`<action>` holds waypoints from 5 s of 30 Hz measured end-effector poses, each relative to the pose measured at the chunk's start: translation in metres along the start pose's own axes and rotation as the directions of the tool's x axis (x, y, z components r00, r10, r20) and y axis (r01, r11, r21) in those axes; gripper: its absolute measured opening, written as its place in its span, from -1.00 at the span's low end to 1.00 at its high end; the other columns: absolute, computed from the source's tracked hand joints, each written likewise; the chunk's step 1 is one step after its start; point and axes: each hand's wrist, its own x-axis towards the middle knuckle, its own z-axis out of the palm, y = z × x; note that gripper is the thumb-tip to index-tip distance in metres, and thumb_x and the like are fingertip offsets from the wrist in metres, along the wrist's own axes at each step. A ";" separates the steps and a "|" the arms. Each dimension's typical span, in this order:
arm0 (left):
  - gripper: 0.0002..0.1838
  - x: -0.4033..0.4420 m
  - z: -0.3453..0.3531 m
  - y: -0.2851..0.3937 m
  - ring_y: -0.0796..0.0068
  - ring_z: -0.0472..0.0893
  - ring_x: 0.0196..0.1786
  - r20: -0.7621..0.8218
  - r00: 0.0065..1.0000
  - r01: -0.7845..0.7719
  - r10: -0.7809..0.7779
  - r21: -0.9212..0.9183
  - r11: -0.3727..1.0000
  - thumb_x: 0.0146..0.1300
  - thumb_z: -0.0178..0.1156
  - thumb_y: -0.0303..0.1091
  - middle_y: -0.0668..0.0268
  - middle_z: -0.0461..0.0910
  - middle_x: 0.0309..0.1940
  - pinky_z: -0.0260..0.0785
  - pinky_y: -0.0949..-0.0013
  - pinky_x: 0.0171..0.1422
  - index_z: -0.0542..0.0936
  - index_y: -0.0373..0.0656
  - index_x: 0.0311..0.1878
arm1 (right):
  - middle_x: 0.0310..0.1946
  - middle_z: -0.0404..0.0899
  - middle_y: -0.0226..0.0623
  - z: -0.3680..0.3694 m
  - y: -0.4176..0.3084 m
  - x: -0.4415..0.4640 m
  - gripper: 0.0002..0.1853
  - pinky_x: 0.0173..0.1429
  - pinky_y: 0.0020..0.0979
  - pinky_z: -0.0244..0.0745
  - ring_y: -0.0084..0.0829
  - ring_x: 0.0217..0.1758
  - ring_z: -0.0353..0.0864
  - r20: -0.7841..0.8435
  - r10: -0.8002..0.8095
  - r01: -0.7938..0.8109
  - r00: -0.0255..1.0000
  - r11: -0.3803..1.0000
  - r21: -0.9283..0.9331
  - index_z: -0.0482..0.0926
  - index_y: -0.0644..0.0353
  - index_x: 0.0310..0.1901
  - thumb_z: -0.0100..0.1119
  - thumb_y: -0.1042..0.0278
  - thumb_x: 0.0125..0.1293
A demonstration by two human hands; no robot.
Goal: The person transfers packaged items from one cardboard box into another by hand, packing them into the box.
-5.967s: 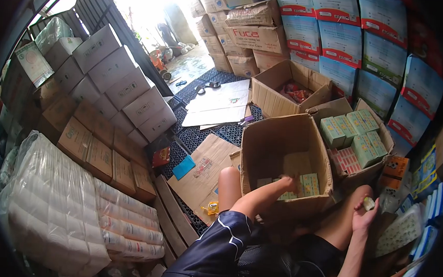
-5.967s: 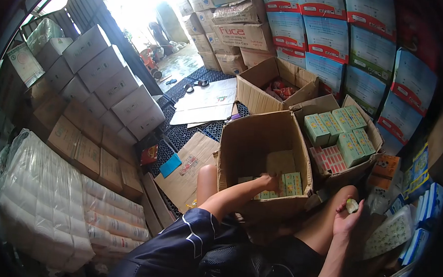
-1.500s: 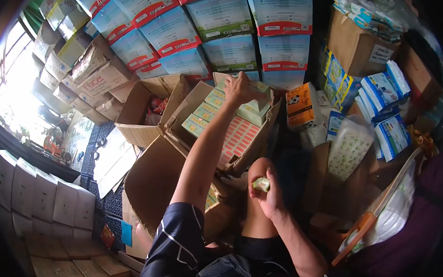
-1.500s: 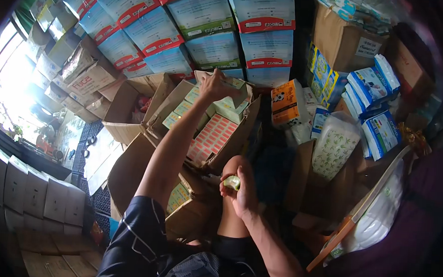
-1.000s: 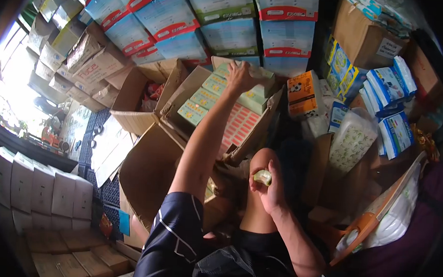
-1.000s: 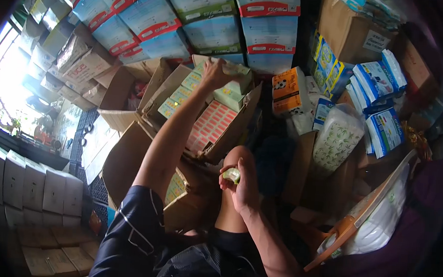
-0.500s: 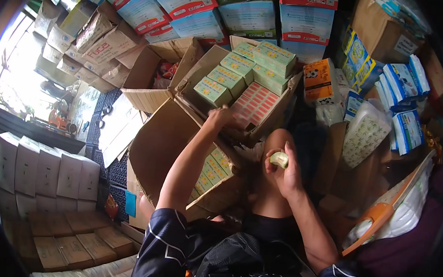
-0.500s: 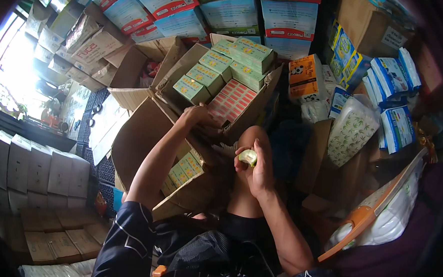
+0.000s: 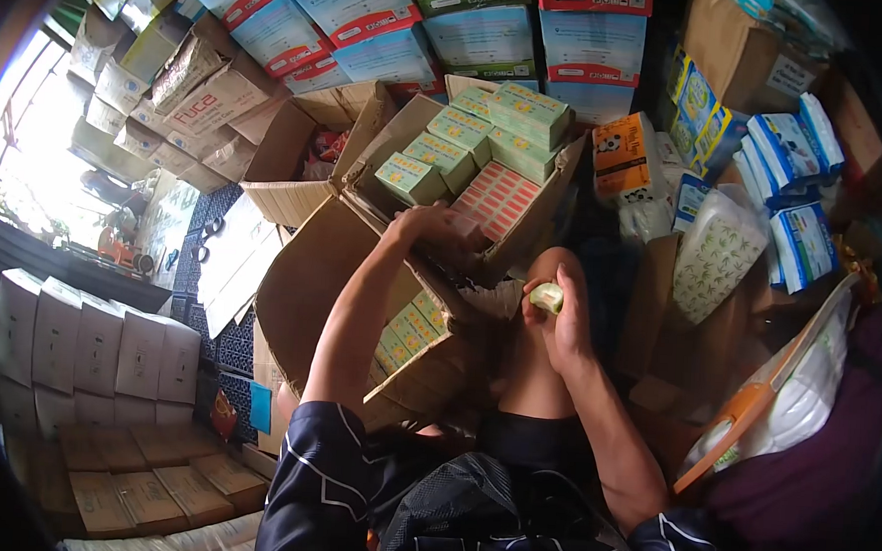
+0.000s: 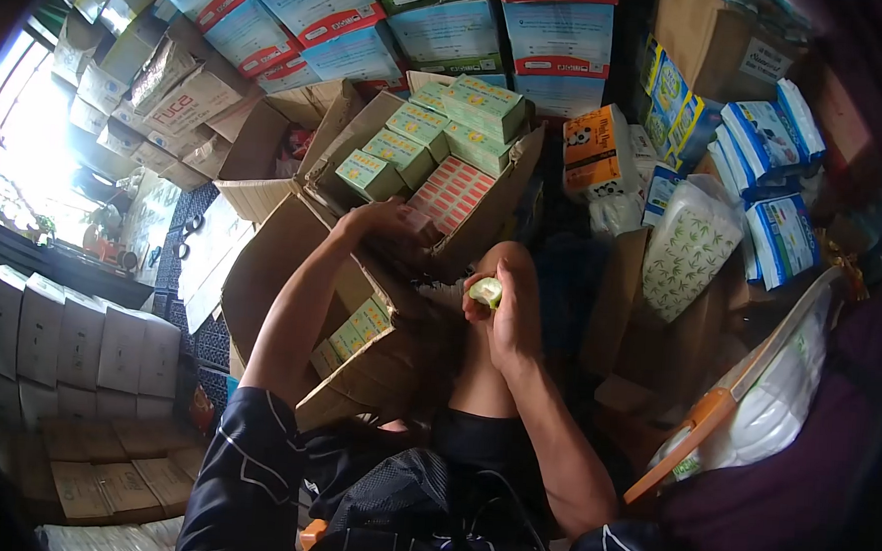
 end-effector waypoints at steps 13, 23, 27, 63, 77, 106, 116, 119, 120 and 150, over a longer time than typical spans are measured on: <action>0.25 -0.089 -0.122 0.034 0.02 0.27 0.40 -0.101 0.981 -0.176 0.164 -0.124 0.976 -0.32 0.44 0.23 -0.08 0.28 0.34 0.16 0.16 0.44 0.13 -0.15 0.46 | -0.60 0.54 -0.31 0.001 0.000 0.003 -0.47 -0.47 -0.55 0.39 -0.51 -0.59 0.50 -0.020 -0.027 0.027 0.999 0.999 0.023 0.56 0.22 -0.35 -0.15 -0.13 0.43; -0.15 -0.219 -0.141 -0.012 0.39 0.51 0.10 -0.134 0.934 -0.356 0.331 -0.397 0.846 0.08 0.41 -0.29 0.21 0.50 0.13 0.34 0.32 0.20 0.20 -0.04 0.42 | -0.50 0.57 -0.34 -0.002 -0.004 -0.001 -0.57 -0.44 -0.47 0.40 -0.46 -0.52 0.52 -0.002 0.008 -0.008 1.000 0.996 0.089 0.55 0.14 -0.26 -0.07 -0.11 0.41; -0.08 -0.255 -0.126 -0.033 0.33 0.51 0.16 0.121 0.986 -0.070 0.116 -0.328 0.942 -0.01 0.49 -0.14 0.10 0.52 0.14 0.36 0.31 0.23 0.23 -0.10 0.39 | -0.44 0.58 -0.37 0.001 -0.003 -0.003 -0.58 -0.43 -0.45 0.42 -0.46 -0.51 0.53 0.013 0.000 -0.001 1.000 0.996 0.085 0.52 0.14 -0.19 -0.07 -0.10 0.41; -0.43 -0.079 0.103 -0.098 0.26 0.68 -0.26 -0.195 0.971 -0.233 0.141 -0.909 0.345 -0.02 0.45 -0.31 0.03 0.59 -0.13 0.57 0.20 -0.39 0.43 -0.28 0.03 | -0.58 0.54 -0.28 0.011 0.009 -0.003 -0.46 -0.41 -0.53 0.41 -0.52 -0.55 0.52 0.055 -0.015 0.017 0.998 0.999 -0.050 0.56 0.25 -0.31 -0.14 -0.13 0.43; -0.69 -0.215 -0.088 0.065 0.05 0.65 -0.23 -0.188 0.981 0.079 -0.054 0.130 0.988 0.08 0.18 -0.09 0.04 0.64 -0.39 0.49 0.11 -0.10 0.68 -0.14 -0.34 | -0.55 0.53 -0.23 0.007 0.004 -0.008 -0.49 -0.36 -0.48 0.40 -0.47 -0.49 0.49 0.089 -0.043 0.048 0.995 0.997 -0.061 0.54 0.25 -0.32 -0.20 -0.05 0.48; 0.22 -0.026 -0.013 0.118 -0.11 0.35 0.31 -0.263 0.948 0.178 -0.180 -0.033 0.983 -0.37 0.48 0.22 -0.10 0.30 0.27 0.26 -0.05 0.34 0.17 -0.23 0.36 | -0.61 0.55 -0.30 0.003 0.013 -0.002 -0.38 -0.40 -0.52 0.42 -0.50 -0.56 0.51 0.087 -0.048 0.052 0.995 0.997 -0.052 0.60 0.26 -0.35 -0.20 -0.19 0.44; 0.14 -0.019 -0.009 0.100 -0.22 0.40 0.21 -0.279 0.940 0.229 -0.196 0.091 0.969 -0.32 0.51 0.11 -0.19 0.41 0.13 0.19 -0.18 0.28 0.12 0.07 0.38 | -0.62 0.56 -0.27 -0.006 0.020 0.008 -0.42 -0.46 -0.52 0.43 -0.48 -0.61 0.52 0.157 -0.081 0.083 0.984 0.997 -0.006 0.59 0.28 -0.33 -0.22 -0.12 0.46; 0.12 -0.024 -0.025 0.095 -0.15 0.41 0.23 -0.283 0.955 0.152 -0.087 0.217 0.964 -0.38 0.51 0.13 -0.10 0.48 0.09 0.13 -0.20 0.30 0.21 0.07 0.34 | -0.63 0.56 -0.26 -0.006 0.013 0.007 -0.42 -0.48 -0.49 0.45 -0.47 -0.61 0.54 0.106 -0.069 0.073 0.992 0.997 -0.039 0.59 0.28 -0.33 -0.21 -0.11 0.45; 0.11 -0.029 -0.030 0.090 -0.10 0.40 0.24 -0.286 0.958 0.100 -0.007 0.312 0.945 -0.42 0.52 0.14 -0.05 0.51 0.07 0.11 -0.21 0.29 0.27 0.07 0.32 | -0.63 0.56 -0.25 -0.008 0.014 0.008 -0.43 -0.50 -0.48 0.45 -0.45 -0.62 0.53 0.088 -0.178 0.190 0.980 0.970 -0.153 0.59 0.28 -0.34 -0.19 -0.11 0.44; 0.39 -0.152 0.094 -0.119 -0.19 0.26 0.26 -0.326 0.941 0.136 -0.096 0.102 0.986 -0.65 0.62 -0.18 -0.06 0.23 0.28 0.26 -0.21 0.26 0.07 0.08 0.45 | -0.55 0.53 -0.33 0.002 0.005 0.000 -0.50 -0.37 -0.50 0.40 -0.48 -0.52 0.48 0.058 -0.009 0.010 0.998 1.000 -0.018 0.56 0.20 -0.28 -0.12 -0.13 0.43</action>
